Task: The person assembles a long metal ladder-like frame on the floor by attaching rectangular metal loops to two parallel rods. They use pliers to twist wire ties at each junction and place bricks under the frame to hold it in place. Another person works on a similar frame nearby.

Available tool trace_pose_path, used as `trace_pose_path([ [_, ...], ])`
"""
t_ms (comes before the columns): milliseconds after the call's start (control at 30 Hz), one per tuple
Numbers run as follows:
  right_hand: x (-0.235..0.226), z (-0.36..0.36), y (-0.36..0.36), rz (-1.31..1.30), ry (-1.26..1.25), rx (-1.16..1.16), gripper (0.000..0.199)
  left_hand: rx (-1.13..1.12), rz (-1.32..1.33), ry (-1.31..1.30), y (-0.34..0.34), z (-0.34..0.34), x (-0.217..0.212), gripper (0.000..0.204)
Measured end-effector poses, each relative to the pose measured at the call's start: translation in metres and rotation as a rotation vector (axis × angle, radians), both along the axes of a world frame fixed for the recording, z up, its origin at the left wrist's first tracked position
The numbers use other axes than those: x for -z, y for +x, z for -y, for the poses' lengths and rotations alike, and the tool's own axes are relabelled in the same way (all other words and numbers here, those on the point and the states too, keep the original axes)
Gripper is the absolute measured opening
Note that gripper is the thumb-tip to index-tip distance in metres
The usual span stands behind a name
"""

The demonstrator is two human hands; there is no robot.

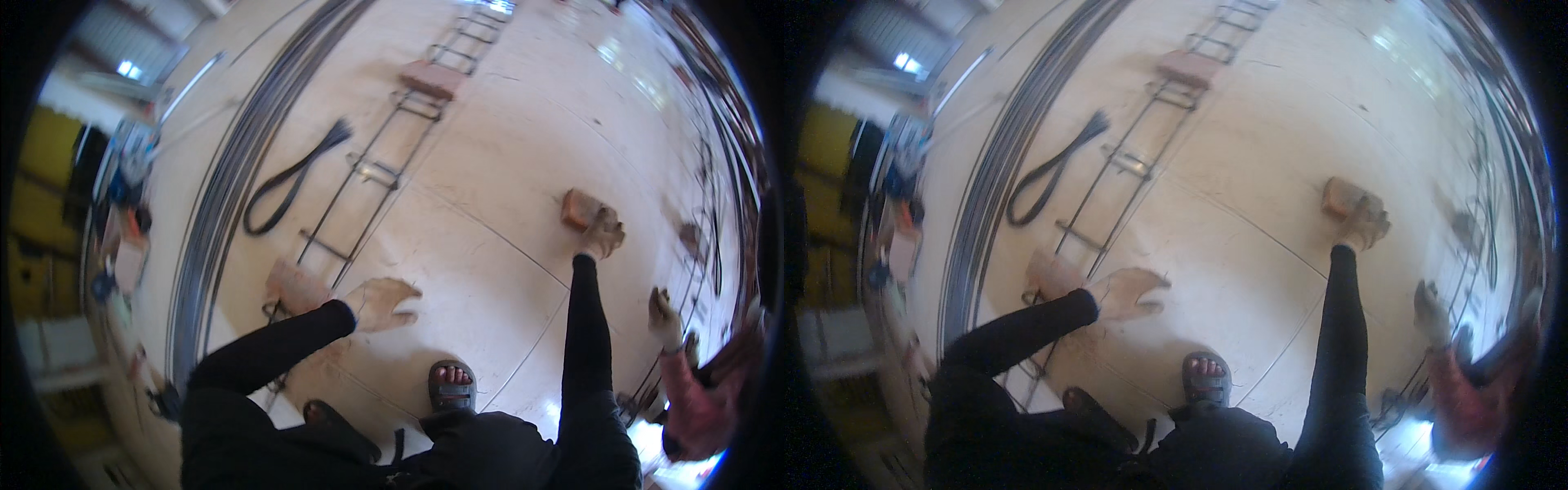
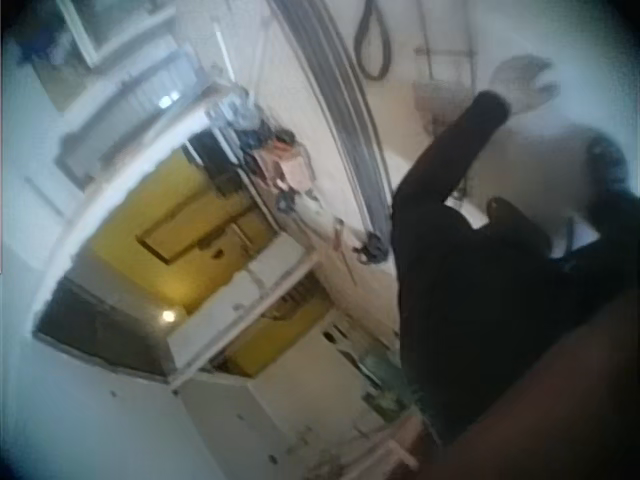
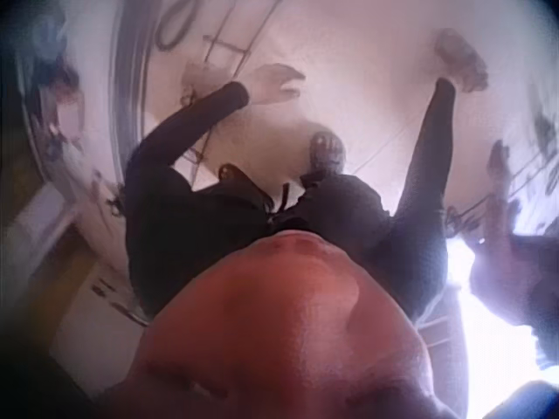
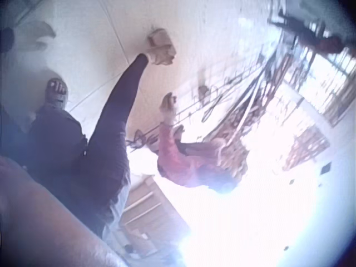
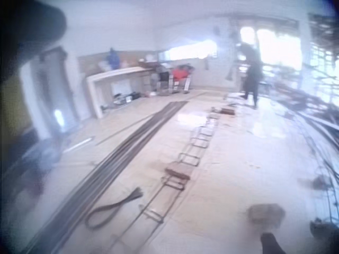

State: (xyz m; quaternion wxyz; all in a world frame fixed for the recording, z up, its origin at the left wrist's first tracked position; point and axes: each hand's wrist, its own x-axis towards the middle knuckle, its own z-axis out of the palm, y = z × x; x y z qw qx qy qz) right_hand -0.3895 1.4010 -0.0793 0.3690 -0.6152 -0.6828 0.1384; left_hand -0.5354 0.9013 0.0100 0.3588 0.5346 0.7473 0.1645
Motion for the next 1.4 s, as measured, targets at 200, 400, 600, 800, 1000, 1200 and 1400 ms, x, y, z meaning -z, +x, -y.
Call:
trace_pose_path([
  [200,0.003,0.102,-0.096,-0.050,0.212,-0.910,0.047,-0.095,0.014,-0.151,0.058,0.180,-0.077,0.050],
  [400,-0.010,0.355,0.022,0.243,-0.069,-1.765,0.052,-0.793,-0.440,-0.046,0.092,0.327,-0.051,0.062],
  [600,-0.039,0.395,0.145,0.431,-0.265,-1.469,0.049,-1.170,-0.593,0.015,0.098,0.315,0.033,0.097],
  [800,-0.046,0.394,0.142,0.497,-0.205,-1.225,0.043,-0.925,-0.462,-0.294,0.113,0.277,0.074,0.124],
  [1000,-0.015,0.405,0.150,0.346,-0.073,-1.158,0.042,-0.930,-0.482,-0.254,0.113,0.280,0.107,0.115],
  [1200,0.033,0.370,0.164,0.414,0.013,-1.307,0.038,-1.300,-0.508,0.531,0.078,0.274,0.074,0.086],
  [1400,0.019,0.379,0.159,0.522,-0.063,-1.310,0.037,-1.155,-0.508,0.611,0.021,0.251,0.064,0.091],
])
